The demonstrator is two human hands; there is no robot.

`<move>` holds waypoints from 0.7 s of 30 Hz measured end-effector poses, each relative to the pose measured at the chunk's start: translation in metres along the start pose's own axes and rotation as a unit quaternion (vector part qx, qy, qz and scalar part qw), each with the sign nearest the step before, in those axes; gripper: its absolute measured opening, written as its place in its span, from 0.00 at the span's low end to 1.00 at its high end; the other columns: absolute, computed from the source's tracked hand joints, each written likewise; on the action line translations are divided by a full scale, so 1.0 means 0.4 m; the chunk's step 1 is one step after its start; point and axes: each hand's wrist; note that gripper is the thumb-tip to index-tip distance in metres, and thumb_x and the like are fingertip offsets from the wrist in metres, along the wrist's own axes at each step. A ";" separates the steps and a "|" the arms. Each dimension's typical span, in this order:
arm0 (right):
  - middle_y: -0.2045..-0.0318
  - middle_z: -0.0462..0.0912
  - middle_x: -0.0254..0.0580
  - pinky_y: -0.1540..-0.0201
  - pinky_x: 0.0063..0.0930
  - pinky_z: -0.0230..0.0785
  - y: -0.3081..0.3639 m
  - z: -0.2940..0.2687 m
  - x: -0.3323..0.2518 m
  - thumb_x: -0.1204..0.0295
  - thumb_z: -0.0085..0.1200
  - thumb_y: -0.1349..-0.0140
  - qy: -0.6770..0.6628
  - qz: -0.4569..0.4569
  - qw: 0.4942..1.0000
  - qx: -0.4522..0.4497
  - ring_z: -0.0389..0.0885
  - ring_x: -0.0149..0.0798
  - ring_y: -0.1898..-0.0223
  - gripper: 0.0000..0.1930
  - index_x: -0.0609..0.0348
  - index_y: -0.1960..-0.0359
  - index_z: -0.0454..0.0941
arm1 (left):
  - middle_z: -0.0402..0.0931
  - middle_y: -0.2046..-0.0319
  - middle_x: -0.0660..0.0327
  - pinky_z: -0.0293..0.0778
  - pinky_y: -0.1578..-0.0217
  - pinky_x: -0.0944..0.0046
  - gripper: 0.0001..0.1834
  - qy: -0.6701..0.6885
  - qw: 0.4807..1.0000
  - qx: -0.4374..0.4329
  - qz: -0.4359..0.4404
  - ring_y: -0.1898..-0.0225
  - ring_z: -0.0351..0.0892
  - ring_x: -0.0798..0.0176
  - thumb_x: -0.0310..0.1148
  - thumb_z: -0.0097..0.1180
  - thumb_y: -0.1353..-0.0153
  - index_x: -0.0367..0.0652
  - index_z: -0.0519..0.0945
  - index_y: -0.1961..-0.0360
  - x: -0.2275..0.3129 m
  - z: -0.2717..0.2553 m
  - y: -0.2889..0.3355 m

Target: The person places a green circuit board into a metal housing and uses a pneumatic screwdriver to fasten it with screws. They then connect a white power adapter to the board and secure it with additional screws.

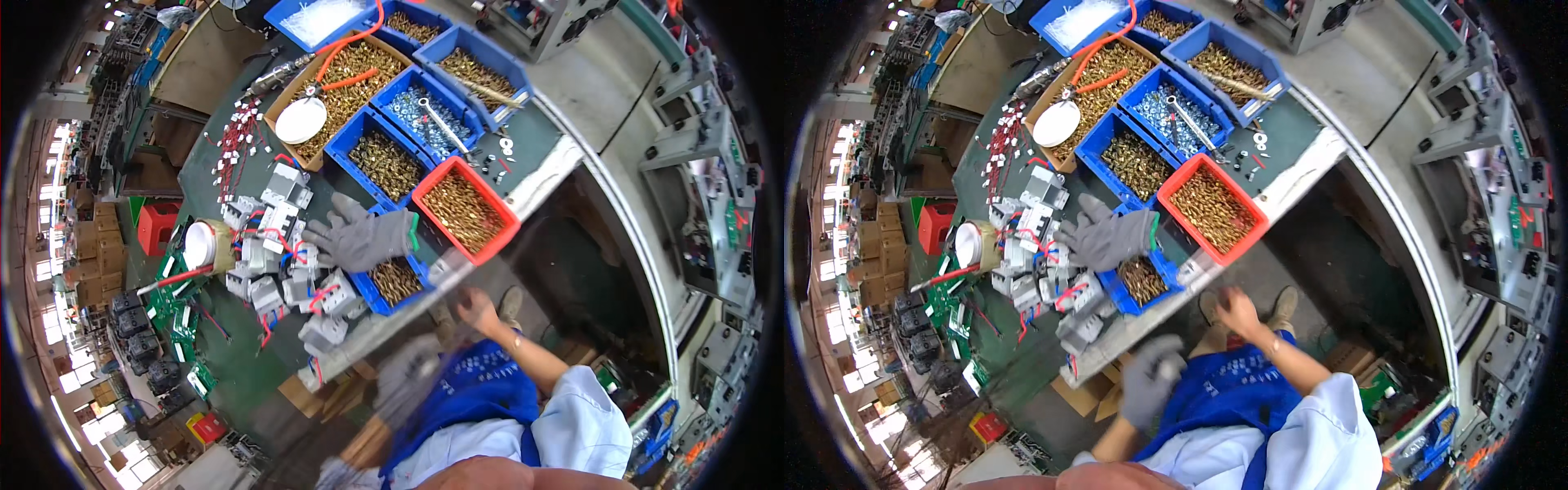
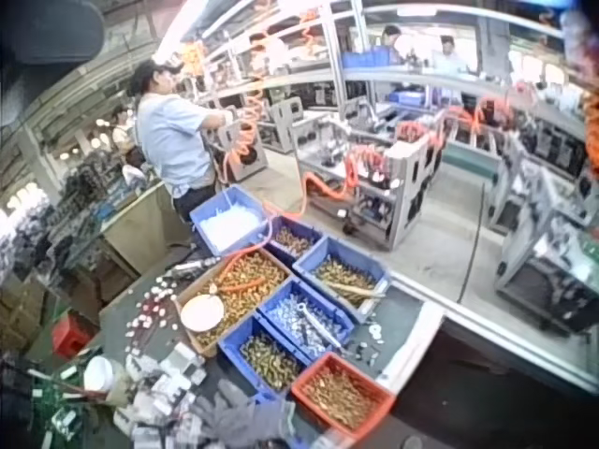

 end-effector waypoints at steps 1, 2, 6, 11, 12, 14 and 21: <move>0.65 0.82 0.49 0.61 0.32 0.74 0.124 -0.048 -0.015 0.69 0.59 0.49 -0.064 0.038 0.997 -0.028 0.81 0.41 0.66 0.19 0.63 0.55 0.76 | 0.77 0.71 0.59 0.72 0.64 0.66 0.16 -0.132 0.984 0.065 0.099 0.69 0.75 0.66 0.35 0.52 0.40 0.35 0.76 0.55 0.072 -0.018 -0.021; 0.66 0.82 0.49 0.64 0.30 0.75 0.203 -0.108 -0.041 0.69 0.59 0.48 -0.124 0.077 0.988 -0.056 0.81 0.38 0.69 0.17 0.64 0.57 0.77 | 0.78 0.68 0.56 0.72 0.59 0.63 0.15 -0.125 0.981 0.098 0.109 0.66 0.77 0.61 0.33 0.50 0.40 0.35 0.77 0.56 0.153 -0.039 -0.062; 0.68 0.79 0.45 0.69 0.25 0.70 0.252 -0.292 -0.291 0.75 0.54 0.42 -0.206 -0.001 0.977 0.046 0.78 0.34 0.71 0.08 0.64 0.62 0.78 | 0.77 0.66 0.54 0.70 0.58 0.61 0.14 -0.292 0.847 0.269 0.354 0.62 0.78 0.57 0.31 0.53 0.41 0.37 0.75 0.55 0.222 -0.105 -0.267; 0.55 0.72 0.53 0.61 0.46 0.71 -0.088 -0.358 -0.567 0.85 0.43 0.48 -0.045 -0.218 0.950 0.217 0.77 0.58 0.63 0.25 0.54 0.47 0.69 | 0.79 0.60 0.54 0.68 0.52 0.62 0.16 -0.090 0.913 0.270 0.292 0.56 0.77 0.59 0.40 0.49 0.36 0.36 0.77 0.57 0.177 -0.142 -0.332; 0.53 0.69 0.54 0.61 0.47 0.71 -0.151 -0.351 -0.594 0.85 0.43 0.49 -0.009 -0.177 0.965 0.192 0.77 0.59 0.63 0.26 0.52 0.45 0.68 | 0.79 0.60 0.54 0.68 0.52 0.61 0.18 -0.103 0.912 0.264 0.297 0.56 0.76 0.59 0.41 0.48 0.35 0.36 0.77 0.57 0.171 -0.156 -0.325; 0.55 0.69 0.52 0.60 0.47 0.72 -0.253 -0.331 -0.606 0.81 0.45 0.48 0.046 -0.172 0.972 0.151 0.77 0.58 0.62 0.25 0.45 0.47 0.71 | 0.78 0.59 0.53 0.68 0.51 0.61 0.20 -0.115 0.910 0.252 0.308 0.56 0.76 0.57 0.43 0.46 0.35 0.36 0.77 0.56 0.146 -0.185 -0.329; 0.70 0.79 0.48 0.63 0.39 0.70 -0.201 -0.374 -0.721 0.68 0.57 0.49 -0.165 -0.293 0.933 0.128 0.79 0.49 0.67 0.12 0.60 0.64 0.74 | 0.75 0.60 0.58 0.71 0.58 0.65 0.27 -0.028 0.944 0.182 0.274 0.59 0.73 0.65 0.52 0.42 0.33 0.34 0.71 0.51 0.210 -0.183 -0.252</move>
Point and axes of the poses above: each hand's wrist, its own y-axis away from the middle knuckle, its own z-axis out of the palm, x = y × z
